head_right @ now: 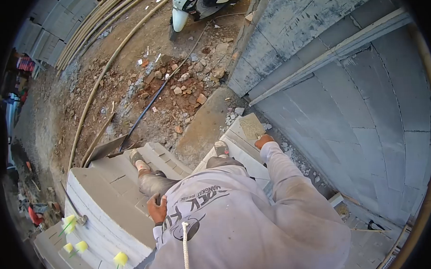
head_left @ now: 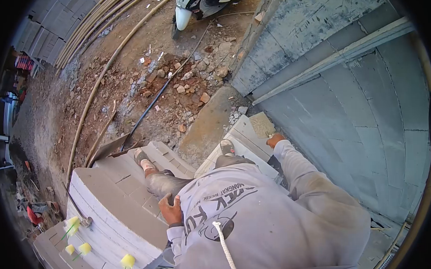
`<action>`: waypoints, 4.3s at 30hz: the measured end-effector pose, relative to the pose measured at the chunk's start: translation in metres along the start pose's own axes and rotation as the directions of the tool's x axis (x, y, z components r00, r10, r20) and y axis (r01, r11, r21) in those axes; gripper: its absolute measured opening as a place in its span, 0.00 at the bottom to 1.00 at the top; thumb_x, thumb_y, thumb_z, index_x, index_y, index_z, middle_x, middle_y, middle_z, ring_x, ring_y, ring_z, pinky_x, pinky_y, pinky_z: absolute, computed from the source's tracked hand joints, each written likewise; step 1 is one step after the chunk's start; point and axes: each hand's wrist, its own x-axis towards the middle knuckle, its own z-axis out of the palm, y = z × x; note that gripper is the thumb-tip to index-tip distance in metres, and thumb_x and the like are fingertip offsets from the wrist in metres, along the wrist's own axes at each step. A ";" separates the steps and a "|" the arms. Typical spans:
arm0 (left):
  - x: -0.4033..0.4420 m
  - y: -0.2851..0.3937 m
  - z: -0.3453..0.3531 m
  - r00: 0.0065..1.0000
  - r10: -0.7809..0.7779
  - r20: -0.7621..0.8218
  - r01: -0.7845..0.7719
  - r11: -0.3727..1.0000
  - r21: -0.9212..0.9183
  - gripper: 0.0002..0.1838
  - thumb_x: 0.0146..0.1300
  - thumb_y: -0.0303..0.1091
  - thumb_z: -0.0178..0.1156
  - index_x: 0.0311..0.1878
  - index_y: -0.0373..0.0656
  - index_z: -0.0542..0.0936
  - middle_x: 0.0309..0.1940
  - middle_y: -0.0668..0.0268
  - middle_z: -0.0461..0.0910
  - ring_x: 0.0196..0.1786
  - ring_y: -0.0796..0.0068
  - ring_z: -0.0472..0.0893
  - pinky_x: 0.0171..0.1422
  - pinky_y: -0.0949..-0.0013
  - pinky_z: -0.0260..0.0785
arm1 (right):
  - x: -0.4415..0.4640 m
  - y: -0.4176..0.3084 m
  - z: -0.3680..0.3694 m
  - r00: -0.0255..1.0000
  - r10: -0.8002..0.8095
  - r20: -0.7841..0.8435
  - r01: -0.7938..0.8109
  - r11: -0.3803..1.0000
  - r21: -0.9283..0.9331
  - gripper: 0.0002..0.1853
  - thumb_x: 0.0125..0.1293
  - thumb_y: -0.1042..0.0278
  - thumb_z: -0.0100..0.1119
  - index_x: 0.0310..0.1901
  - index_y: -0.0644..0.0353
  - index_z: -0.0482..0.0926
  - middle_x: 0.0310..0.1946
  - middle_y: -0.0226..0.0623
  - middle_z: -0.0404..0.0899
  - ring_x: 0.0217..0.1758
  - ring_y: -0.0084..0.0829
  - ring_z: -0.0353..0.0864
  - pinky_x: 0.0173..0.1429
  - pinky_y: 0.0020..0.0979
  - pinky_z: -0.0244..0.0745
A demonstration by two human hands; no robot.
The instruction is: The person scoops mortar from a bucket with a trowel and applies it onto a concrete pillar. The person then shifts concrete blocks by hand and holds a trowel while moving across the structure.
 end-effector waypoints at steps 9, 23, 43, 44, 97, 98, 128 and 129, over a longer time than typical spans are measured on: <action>0.005 -0.013 0.002 0.968 -0.110 0.224 0.155 0.969 -0.194 0.08 0.54 0.32 0.64 0.31 0.37 0.79 0.23 0.63 0.79 0.26 0.73 0.75 0.34 0.70 0.68 | -0.005 -0.016 0.005 0.997 -0.070 -0.019 0.072 0.991 0.117 0.20 0.45 0.56 0.66 0.37 0.63 0.81 0.37 0.50 0.81 0.42 0.44 0.81 0.47 0.39 0.75; 0.014 0.010 -0.031 0.660 -0.164 0.733 0.458 0.861 -0.220 0.04 0.57 0.26 0.61 0.34 0.36 0.80 0.28 0.71 0.79 0.30 0.83 0.73 0.37 0.79 0.65 | 0.019 -0.041 0.021 0.998 -0.068 0.010 0.067 0.992 0.103 0.21 0.47 0.55 0.67 0.38 0.64 0.81 0.36 0.48 0.82 0.43 0.45 0.81 0.47 0.38 0.75; -0.034 -0.019 -0.005 0.742 -0.610 -0.278 0.317 0.684 -0.657 0.13 0.57 0.42 0.61 0.34 0.41 0.80 0.31 0.57 0.82 0.36 0.60 0.81 0.42 0.63 0.71 | 0.179 -0.123 -0.009 0.416 -0.648 0.638 0.635 -0.295 -0.714 0.13 0.52 0.60 0.59 0.37 0.55 0.83 0.37 0.42 0.83 0.43 0.42 0.82 0.44 0.39 0.78; -0.038 -0.028 -0.005 0.703 -0.634 -0.322 0.318 0.685 -0.655 0.13 0.57 0.42 0.61 0.34 0.41 0.80 0.31 0.57 0.82 0.37 0.61 0.82 0.42 0.63 0.71 | 0.117 -0.154 -0.023 0.468 -0.616 0.633 0.629 -0.270 -0.729 0.12 0.54 0.62 0.56 0.39 0.55 0.83 0.38 0.41 0.83 0.44 0.44 0.82 0.45 0.41 0.78; -0.017 0.015 0.025 0.665 -0.745 -0.060 0.084 0.155 -0.984 0.14 0.63 0.41 0.58 0.38 0.38 0.76 0.24 0.69 0.75 0.25 0.80 0.73 0.32 0.75 0.67 | 0.065 -0.383 0.045 -0.018 -0.469 0.883 0.600 -0.712 -0.366 0.13 0.56 0.57 0.59 0.39 0.54 0.83 0.32 0.46 0.82 0.38 0.40 0.82 0.43 0.35 0.77; -0.016 0.015 0.025 0.675 -0.736 -0.052 0.101 0.162 -0.982 0.14 0.63 0.42 0.58 0.38 0.39 0.76 0.25 0.69 0.75 0.25 0.80 0.73 0.32 0.75 0.67 | 0.067 -0.378 0.044 0.035 -0.458 0.888 0.594 -0.705 -0.387 0.13 0.56 0.57 0.58 0.40 0.53 0.83 0.33 0.45 0.82 0.39 0.39 0.82 0.43 0.35 0.77; 0.044 0.019 0.058 0.838 -0.431 0.335 0.374 0.006 -0.927 0.14 0.63 0.43 0.58 0.39 0.39 0.76 0.26 0.68 0.74 0.23 0.79 0.74 0.26 0.74 0.70 | 0.118 -0.258 0.028 0.509 -0.581 0.635 0.752 -0.059 -0.656 0.13 0.58 0.57 0.56 0.44 0.41 0.83 0.45 0.47 0.79 0.51 0.46 0.79 0.56 0.39 0.74; 0.047 0.017 0.059 0.843 -0.422 0.334 0.372 0.010 -0.928 0.14 0.64 0.42 0.57 0.38 0.39 0.75 0.26 0.68 0.74 0.24 0.79 0.74 0.26 0.74 0.70 | 0.122 -0.254 0.028 0.529 -0.574 0.625 0.753 -0.021 -0.657 0.13 0.58 0.56 0.56 0.43 0.42 0.83 0.45 0.47 0.79 0.51 0.47 0.78 0.56 0.39 0.74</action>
